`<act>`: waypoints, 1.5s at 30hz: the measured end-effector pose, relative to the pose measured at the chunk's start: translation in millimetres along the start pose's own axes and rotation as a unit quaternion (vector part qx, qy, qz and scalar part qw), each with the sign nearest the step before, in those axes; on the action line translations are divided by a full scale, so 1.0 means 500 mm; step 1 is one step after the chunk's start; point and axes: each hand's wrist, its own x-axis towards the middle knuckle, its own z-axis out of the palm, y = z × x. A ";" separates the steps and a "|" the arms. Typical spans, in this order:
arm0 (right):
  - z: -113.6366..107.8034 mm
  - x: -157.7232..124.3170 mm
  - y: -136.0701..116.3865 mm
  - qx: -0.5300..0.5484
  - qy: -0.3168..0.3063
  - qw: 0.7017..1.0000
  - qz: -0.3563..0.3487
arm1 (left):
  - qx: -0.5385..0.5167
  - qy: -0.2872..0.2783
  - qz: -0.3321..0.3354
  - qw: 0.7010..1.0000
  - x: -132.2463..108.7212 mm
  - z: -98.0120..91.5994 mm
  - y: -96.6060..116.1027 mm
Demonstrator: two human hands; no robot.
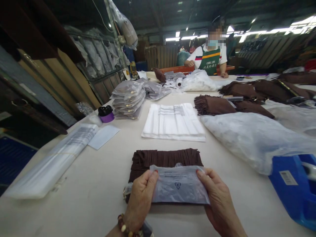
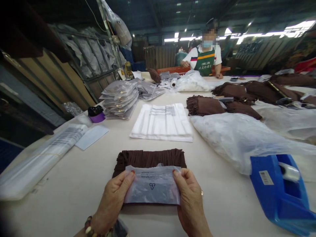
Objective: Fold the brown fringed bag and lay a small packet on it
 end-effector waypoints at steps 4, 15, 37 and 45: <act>-0.010 0.017 -0.021 -0.022 0.018 0.998 -0.047 | 0.181 0.041 0.190 0.964 0.012 -0.017 -0.018; 0.019 0.031 -0.128 -0.060 0.012 0.997 -0.042 | 0.470 0.067 0.484 0.735 0.035 -0.005 -0.059; 0.032 0.106 0.016 -0.669 -0.101 0.658 -0.329 | 0.424 0.076 0.497 0.753 0.069 -0.044 -0.027; -0.001 0.061 -0.014 -0.622 -0.003 0.552 -0.556 | 0.594 -0.079 0.420 0.681 0.079 -0.009 -0.060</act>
